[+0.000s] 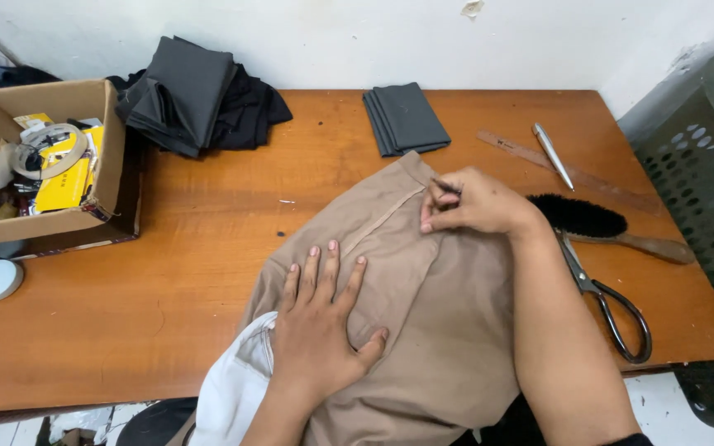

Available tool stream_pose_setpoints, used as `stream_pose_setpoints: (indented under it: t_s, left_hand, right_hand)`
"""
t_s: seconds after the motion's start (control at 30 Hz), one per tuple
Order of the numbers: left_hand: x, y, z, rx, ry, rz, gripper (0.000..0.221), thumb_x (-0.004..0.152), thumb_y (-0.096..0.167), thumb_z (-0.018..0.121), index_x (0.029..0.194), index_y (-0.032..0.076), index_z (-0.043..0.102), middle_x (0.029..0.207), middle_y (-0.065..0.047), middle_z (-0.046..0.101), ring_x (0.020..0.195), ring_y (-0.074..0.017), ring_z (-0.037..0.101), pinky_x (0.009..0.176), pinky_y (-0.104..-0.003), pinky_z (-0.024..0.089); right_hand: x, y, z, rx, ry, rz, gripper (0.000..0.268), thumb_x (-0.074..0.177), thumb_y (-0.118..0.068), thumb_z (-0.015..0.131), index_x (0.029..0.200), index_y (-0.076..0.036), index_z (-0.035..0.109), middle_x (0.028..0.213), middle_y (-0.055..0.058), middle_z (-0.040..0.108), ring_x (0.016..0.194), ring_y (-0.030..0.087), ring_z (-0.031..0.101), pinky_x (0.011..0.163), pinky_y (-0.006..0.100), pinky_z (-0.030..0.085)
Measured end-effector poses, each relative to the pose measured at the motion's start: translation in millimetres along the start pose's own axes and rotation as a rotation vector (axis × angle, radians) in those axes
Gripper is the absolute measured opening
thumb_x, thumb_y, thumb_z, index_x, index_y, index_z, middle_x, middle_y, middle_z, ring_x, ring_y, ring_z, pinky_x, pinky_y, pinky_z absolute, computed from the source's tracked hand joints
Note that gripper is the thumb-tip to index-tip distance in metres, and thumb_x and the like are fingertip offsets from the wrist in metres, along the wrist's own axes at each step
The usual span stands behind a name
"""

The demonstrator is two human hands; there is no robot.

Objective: A person is performing finishing work on a pair of tan trousers, marking specific areas with chalk and trimming loose threads using small snips.

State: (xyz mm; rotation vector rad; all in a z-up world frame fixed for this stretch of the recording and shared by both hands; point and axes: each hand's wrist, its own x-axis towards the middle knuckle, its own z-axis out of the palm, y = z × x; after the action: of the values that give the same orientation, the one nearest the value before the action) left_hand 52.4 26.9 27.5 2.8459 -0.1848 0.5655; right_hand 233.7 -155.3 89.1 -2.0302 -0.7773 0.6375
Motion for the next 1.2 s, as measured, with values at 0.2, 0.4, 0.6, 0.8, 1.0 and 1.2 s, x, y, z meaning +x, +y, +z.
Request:
stream_pose_setpoints:
  t_s: [0.2, 0.4, 0.6, 0.8, 1.0, 1.2]
  left_hand:
    - [-0.7, -1.1, 2.5, 0.037, -0.024, -0.005, 0.089, 0.061, 0.060, 0.051, 0.134, 0.016, 0.027, 0.140, -0.013, 0.019, 0.129, -0.0292, 0.015, 0.105, -0.041, 0.007]
    - [-1.1, -2.6, 5.5, 0.022, -0.022, -0.023, 0.088, 0.059, 0.060, 0.051, 0.132, 0.015, 0.030, 0.140, -0.013, 0.020, 0.129, -0.0298, 0.015, 0.105, -0.042, 0.007]
    - [-1.4, -2.0, 3.1, -0.032, -0.028, -0.030, 0.085, 0.062, 0.058, 0.051, 0.132, 0.015, 0.031, 0.140, -0.013, 0.021, 0.129, -0.0303, 0.016, 0.104, -0.042, 0.007]
    - [-2.2, -4.3, -0.6, -0.083, -0.046, -0.013, 0.085, 0.067, 0.055, 0.049, 0.133, 0.007, 0.026, 0.140, -0.014, 0.021, 0.129, -0.0295, 0.016, 0.104, -0.042, 0.008]
    - [-3.8, -15.6, -4.7, -0.508, -0.012, -0.062, 0.071, 0.063, 0.021, 0.054, 0.128, 0.002, 0.032, 0.137, -0.017, 0.027, 0.129, -0.0308, 0.022, 0.105, -0.043, 0.012]
    - [-3.5, -17.2, -12.2, -0.693, 0.001, -0.112, 0.061, 0.059, 0.006, 0.045, 0.119, 0.004, 0.041, 0.130, -0.013, 0.039, 0.127, -0.0282, 0.028, 0.107, -0.043, 0.011]
  right_hand:
    - [7.2, 4.0, 2.7, -0.122, -0.136, 0.143, 0.048, 0.066, 0.001, 0.067, 0.056, -0.014, 0.022, 0.077, -0.001, 0.069, 0.067, 0.006, 0.063, 0.059, 0.020, 0.042]
    - [11.3, 8.9, 5.6, -0.156, -0.208, 0.048, 0.044, 0.066, -0.001, 0.064, 0.055, -0.014, 0.023, 0.072, -0.002, 0.069, 0.063, 0.005, 0.056, 0.057, 0.021, 0.039]
    - [8.5, 0.9, 9.6, -0.290, -0.189, 0.066, 0.033, 0.067, -0.008, 0.057, 0.058, -0.014, 0.026, 0.073, -0.006, 0.069, 0.062, 0.005, 0.053, 0.057, 0.023, 0.038]
    - [1.9, 22.3, -1.7, 0.122, -0.122, -0.095, 0.035, 0.080, -0.006, 0.057, 0.063, -0.014, 0.027, 0.077, 0.003, 0.055, 0.076, 0.007, 0.049, 0.067, 0.021, 0.040]
    - [10.8, 45.0, -8.1, 0.295, 0.385, -0.272, 0.033, 0.079, 0.009, 0.042, 0.067, -0.015, 0.023, 0.083, 0.005, 0.046, 0.078, 0.012, 0.041, 0.073, 0.024, 0.035]
    - [25.5, 69.1, -14.0, 0.163, 0.915, -0.324, 0.024, 0.081, 0.006, 0.034, 0.069, -0.014, 0.027, 0.076, 0.006, 0.047, 0.086, 0.016, 0.055, 0.086, 0.027, 0.040]
